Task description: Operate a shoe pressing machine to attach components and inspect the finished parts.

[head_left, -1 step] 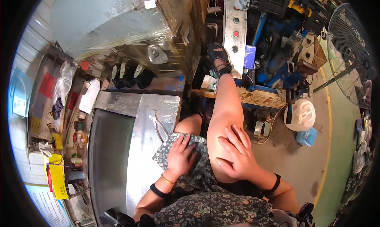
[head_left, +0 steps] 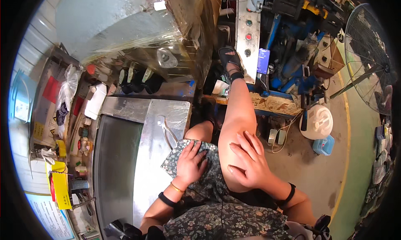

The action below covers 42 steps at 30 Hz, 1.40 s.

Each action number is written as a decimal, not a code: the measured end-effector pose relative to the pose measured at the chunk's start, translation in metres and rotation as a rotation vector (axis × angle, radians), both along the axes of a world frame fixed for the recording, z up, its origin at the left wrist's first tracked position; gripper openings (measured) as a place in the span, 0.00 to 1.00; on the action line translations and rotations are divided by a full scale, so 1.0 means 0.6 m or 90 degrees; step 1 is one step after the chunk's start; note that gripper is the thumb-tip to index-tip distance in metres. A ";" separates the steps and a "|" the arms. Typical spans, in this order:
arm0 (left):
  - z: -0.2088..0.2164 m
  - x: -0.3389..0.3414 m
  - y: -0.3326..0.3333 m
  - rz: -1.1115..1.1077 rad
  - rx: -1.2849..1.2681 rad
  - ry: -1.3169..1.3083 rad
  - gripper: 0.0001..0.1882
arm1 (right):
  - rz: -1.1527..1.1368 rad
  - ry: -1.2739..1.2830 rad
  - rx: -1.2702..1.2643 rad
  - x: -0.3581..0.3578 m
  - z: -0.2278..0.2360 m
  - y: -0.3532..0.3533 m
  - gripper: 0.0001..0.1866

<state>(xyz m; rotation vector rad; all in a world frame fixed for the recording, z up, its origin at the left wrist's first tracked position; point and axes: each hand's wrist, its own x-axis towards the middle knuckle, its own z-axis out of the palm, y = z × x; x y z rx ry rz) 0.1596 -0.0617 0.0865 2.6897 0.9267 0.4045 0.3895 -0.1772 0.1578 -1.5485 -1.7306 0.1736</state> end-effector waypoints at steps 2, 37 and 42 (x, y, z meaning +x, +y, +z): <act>-0.009 -0.001 -0.001 -0.002 0.012 -0.027 0.15 | -0.004 0.005 -0.003 0.009 -0.013 -0.010 0.31; -0.013 -0.011 -0.030 0.024 0.026 -0.049 0.13 | -0.097 1.045 -0.093 0.401 -0.036 -0.093 0.47; -0.017 -0.010 -0.032 0.030 0.038 -0.037 0.13 | -0.235 0.915 0.123 0.374 0.062 -0.154 0.22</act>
